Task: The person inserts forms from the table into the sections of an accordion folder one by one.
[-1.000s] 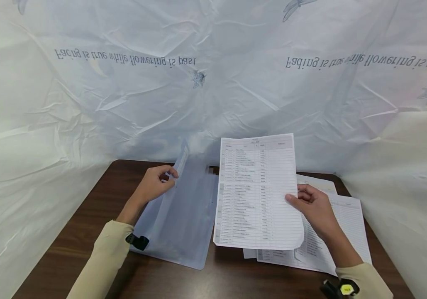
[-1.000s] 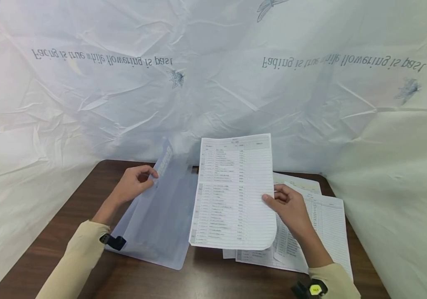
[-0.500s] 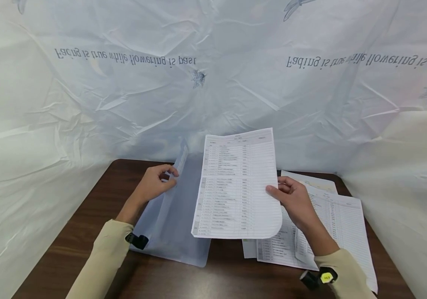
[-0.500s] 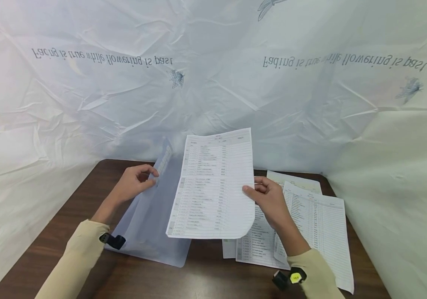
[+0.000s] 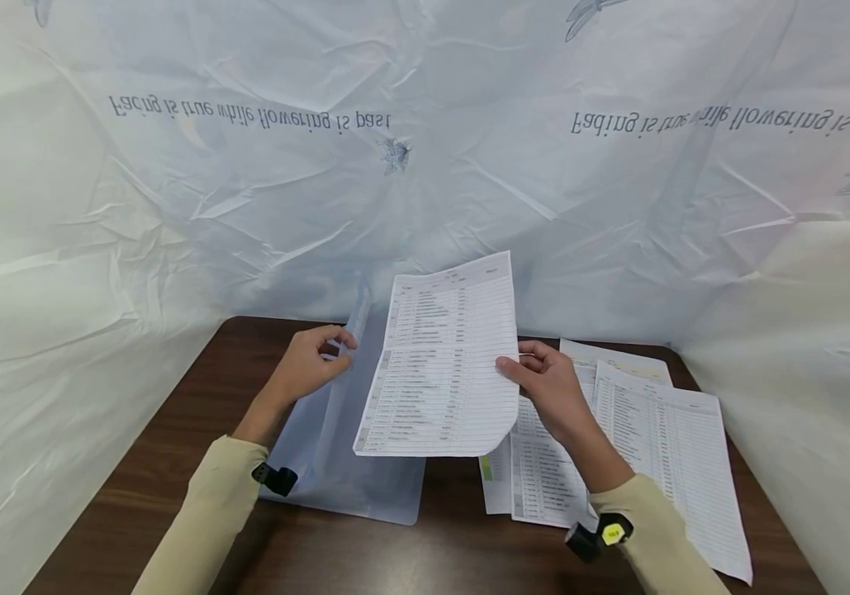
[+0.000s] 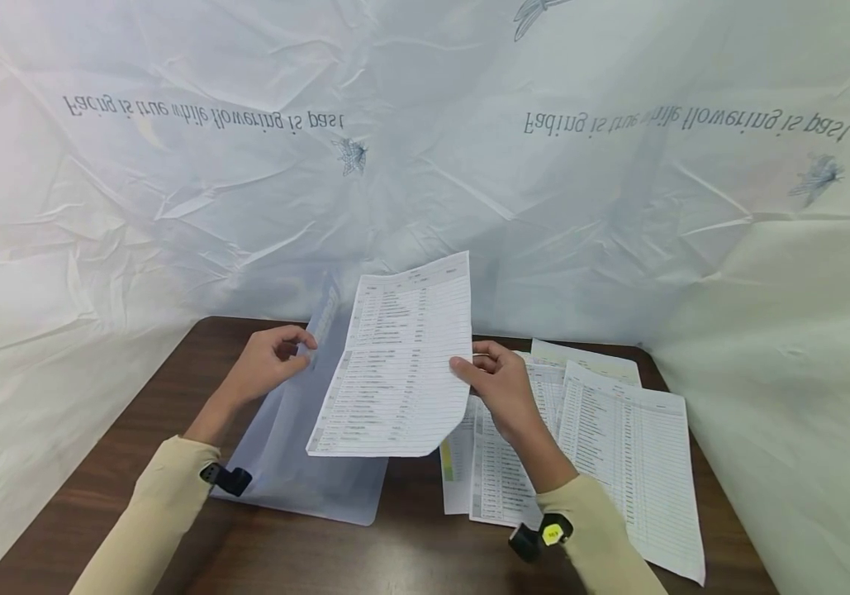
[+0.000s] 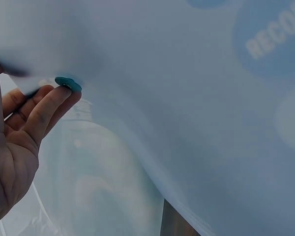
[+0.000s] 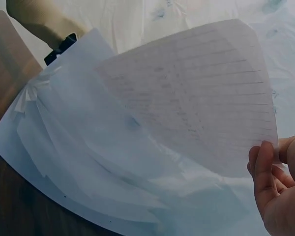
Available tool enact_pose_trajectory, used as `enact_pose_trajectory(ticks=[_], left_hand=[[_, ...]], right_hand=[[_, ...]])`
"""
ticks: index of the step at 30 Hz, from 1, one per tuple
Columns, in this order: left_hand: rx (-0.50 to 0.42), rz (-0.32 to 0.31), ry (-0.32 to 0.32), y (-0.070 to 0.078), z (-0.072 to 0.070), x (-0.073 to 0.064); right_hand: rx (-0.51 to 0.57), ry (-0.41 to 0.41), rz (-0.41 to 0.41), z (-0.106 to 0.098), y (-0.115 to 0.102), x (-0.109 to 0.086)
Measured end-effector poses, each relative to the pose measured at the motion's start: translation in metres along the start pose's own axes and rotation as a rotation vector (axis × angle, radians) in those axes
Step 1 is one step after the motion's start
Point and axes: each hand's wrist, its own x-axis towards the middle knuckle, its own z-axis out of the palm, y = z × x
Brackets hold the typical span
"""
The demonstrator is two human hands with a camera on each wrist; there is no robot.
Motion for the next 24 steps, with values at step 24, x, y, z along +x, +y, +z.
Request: enact_pose_trajectory(ticks=[24], left_hand=[[-0.016,0.006,-0.007,-0.002,-0.002,-0.001]], right_hand=[[0.088,-0.044,0.036,0.033,0.013,0.012]])
